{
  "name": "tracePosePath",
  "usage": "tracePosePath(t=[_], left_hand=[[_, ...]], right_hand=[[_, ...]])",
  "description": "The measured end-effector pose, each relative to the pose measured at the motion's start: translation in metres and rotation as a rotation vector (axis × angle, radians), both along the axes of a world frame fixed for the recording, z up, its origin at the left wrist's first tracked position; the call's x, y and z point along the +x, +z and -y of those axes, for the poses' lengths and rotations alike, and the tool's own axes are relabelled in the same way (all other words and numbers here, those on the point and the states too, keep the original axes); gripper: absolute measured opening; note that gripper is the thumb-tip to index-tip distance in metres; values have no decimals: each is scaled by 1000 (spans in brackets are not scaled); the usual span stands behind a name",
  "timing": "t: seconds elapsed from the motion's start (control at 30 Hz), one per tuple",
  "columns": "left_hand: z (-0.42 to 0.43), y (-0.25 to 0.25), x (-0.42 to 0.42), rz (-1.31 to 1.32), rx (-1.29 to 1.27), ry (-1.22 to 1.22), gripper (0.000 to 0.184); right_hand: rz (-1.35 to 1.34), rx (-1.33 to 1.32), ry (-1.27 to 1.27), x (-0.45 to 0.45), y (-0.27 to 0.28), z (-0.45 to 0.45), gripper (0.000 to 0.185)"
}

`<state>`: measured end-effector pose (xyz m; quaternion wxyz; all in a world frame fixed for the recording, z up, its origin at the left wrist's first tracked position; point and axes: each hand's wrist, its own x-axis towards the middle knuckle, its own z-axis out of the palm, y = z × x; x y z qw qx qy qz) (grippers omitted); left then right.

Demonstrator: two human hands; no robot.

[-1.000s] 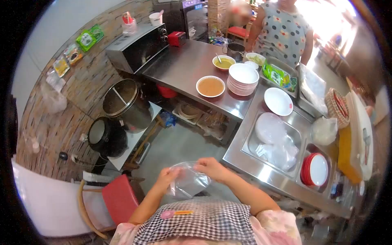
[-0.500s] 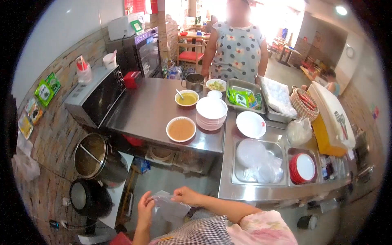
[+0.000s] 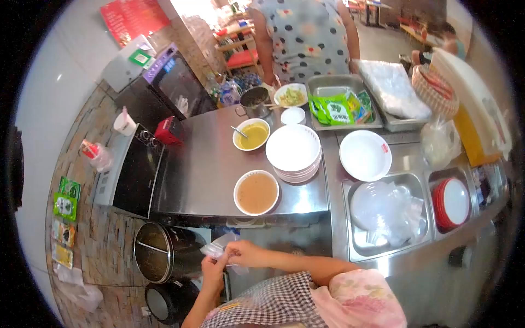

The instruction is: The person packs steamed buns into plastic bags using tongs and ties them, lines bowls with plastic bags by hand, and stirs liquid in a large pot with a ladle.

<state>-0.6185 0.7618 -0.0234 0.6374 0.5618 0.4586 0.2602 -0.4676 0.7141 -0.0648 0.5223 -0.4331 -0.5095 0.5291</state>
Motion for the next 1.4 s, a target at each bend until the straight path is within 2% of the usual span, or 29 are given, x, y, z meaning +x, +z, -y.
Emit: tracePosePath(t=[0.07, 0.13, 0.17, 0.23, 0.3, 0.33, 0.43, 0.47, 0.57, 0.6, 0.7, 0.73, 0.8, 0.87, 0.9, 0.97, 1.03, 1.23, 1.37, 1.4], left_hand=[[-14, 3, 12, -10, 15, -37, 12], [-28, -1, 12, -114, 193, -57, 5], [-38, -6, 10, -158, 283, -67, 5], [-67, -25, -11, -178, 350, -67, 24], [-91, -40, -27, -229, 267, 34, 25], [-100, -41, -34, -264, 213, 30, 13], [-100, -37, -8, -355, 714, 37, 21], [-93, -6, 10, -403, 804, -62, 42], [-105, 6, 33, -257, 930, -311, 37], [-114, 11, 32, -285, 822, -404, 27], [-153, 4, 22, -141, 656, -326, 18], [-162, 11, 18, -122, 486, -274, 15], [-190, 8, 4, -54, 398, -191, 15], [-211, 0, -16, 82, 250, -98, 15], [-216, 2, -23, 144, 197, -65, 15], [-223, 4, -33, 163, 122, 62, 12], [-230, -1, -43, 197, 120, 89, 13], [-241, -5, -57, 237, 131, 165, 11], [-246, 8, -69, 213, 80, 139, 11], [-249, 5, -75, 200, 67, 151, 11]], right_hand=[[-187, -122, 13, 14, -9, -7, 11], [-375, -295, -25, 29, 0, -13, 8], [-557, -288, -89, 36, 3, -17, 7], [-907, -264, -223, 48, 8, -26, 7], [-1031, -240, -225, 69, 26, -31, 8], [-1097, -220, -229, 73, 31, -32, 8], [-981, -239, -183, 68, 31, -45, 11], [-942, -239, -184, 65, 32, -52, 11], [-773, -253, -179, 44, 36, -70, 13], [-684, -248, -183, 37, 41, -76, 14], [-325, -185, -198, 33, 63, -85, 20], [-182, -167, -198, 38, 69, -85, 24], [54, 60, -521, 54, 59, -82, 31], [454, 32, -986, 101, 61, -69, 37], [430, -155, -1237, 121, 73, -58, 47], [755, -129, -1626, 172, 54, -34, 42], [1009, -457, -1632, 196, 53, -16, 40], [951, -742, -1567, 213, 30, -19, 33], [987, -678, -1612, 234, 22, -15, 27], [1008, -570, -1624, 236, 26, -13, 20]])
